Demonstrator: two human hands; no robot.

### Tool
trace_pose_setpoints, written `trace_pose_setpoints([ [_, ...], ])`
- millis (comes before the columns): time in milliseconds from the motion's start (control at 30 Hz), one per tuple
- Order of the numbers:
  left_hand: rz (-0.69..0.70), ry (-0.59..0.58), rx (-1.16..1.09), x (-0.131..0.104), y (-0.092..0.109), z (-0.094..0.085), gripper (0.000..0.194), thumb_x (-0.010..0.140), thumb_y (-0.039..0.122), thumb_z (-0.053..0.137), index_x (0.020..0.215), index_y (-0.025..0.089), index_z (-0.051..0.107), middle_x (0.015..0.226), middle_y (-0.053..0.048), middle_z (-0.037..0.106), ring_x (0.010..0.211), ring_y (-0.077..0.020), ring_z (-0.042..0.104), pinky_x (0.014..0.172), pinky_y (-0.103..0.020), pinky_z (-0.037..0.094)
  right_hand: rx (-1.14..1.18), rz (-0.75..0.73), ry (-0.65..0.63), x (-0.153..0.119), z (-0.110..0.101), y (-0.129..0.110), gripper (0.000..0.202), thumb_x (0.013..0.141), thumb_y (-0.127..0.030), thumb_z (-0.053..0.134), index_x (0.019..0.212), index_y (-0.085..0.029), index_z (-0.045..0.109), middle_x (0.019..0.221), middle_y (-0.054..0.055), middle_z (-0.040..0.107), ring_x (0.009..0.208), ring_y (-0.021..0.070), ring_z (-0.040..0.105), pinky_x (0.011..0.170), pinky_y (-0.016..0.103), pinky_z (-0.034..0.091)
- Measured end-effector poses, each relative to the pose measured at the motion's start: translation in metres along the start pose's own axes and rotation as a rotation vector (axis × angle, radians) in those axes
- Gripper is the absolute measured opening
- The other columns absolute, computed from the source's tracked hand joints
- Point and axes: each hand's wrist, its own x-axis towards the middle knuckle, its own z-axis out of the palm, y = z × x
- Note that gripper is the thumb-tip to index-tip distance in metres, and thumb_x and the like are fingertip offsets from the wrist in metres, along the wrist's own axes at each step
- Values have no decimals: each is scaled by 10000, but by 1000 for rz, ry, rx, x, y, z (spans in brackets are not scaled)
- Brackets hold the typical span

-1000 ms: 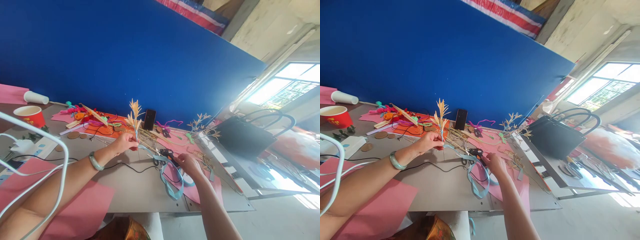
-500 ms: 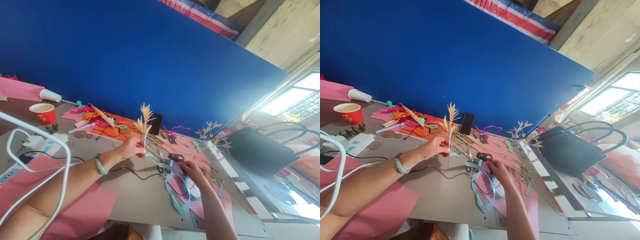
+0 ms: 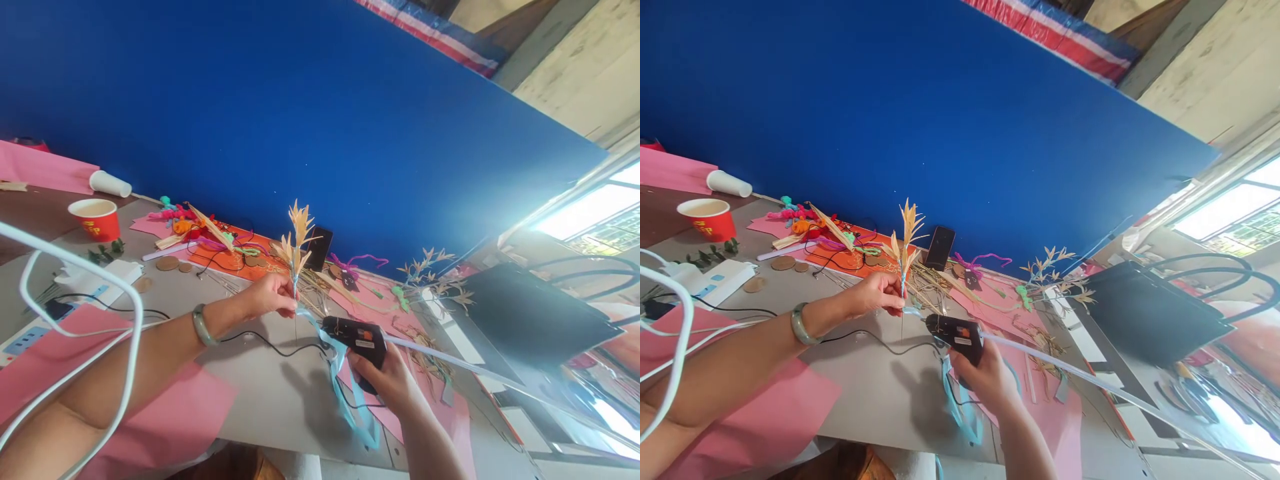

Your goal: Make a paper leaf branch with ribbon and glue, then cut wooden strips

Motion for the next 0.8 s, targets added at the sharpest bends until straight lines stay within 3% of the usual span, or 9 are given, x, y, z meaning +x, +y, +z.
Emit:
trace_pose_setpoints([
  [133,8,-12,-2,0,-1,0,176,602,118,705,730,113,584,599,1,623,542,-121,644,545,-217,519,3,35,-29,-3,14,-10,409,715,-565,617,690,-160,571,489,-22,505,422,101,440,405,217,323],
  [267,1,-22,-3,-1,1,1,182,599,123,716,721,117,581,587,-5,629,539,-120,640,537,-213,509,-79,3,-118,-8,20,-19,421,769,-558,582,758,-138,615,500,-31,461,428,90,378,401,213,265],
  [500,30,-46,-10,-1,1,1,179,594,123,718,715,113,586,570,-3,626,529,-126,634,551,-236,513,-186,-112,-19,-14,26,-19,443,788,-579,535,735,-147,617,531,-15,458,460,104,377,395,213,295],
  [667,35,-58,-43,0,0,1,212,581,141,739,721,114,582,600,2,625,528,-129,638,543,-240,509,-181,-167,-14,-13,29,-26,483,813,-567,508,929,-124,662,524,-17,458,455,110,374,396,219,294],
  [800,40,-74,-56,-1,-1,1,207,589,143,736,725,113,583,594,-4,632,528,-128,639,543,-236,509,-263,-239,49,-14,33,-33,439,837,-550,477,828,-149,655,512,-23,425,459,111,357,412,227,304],
])
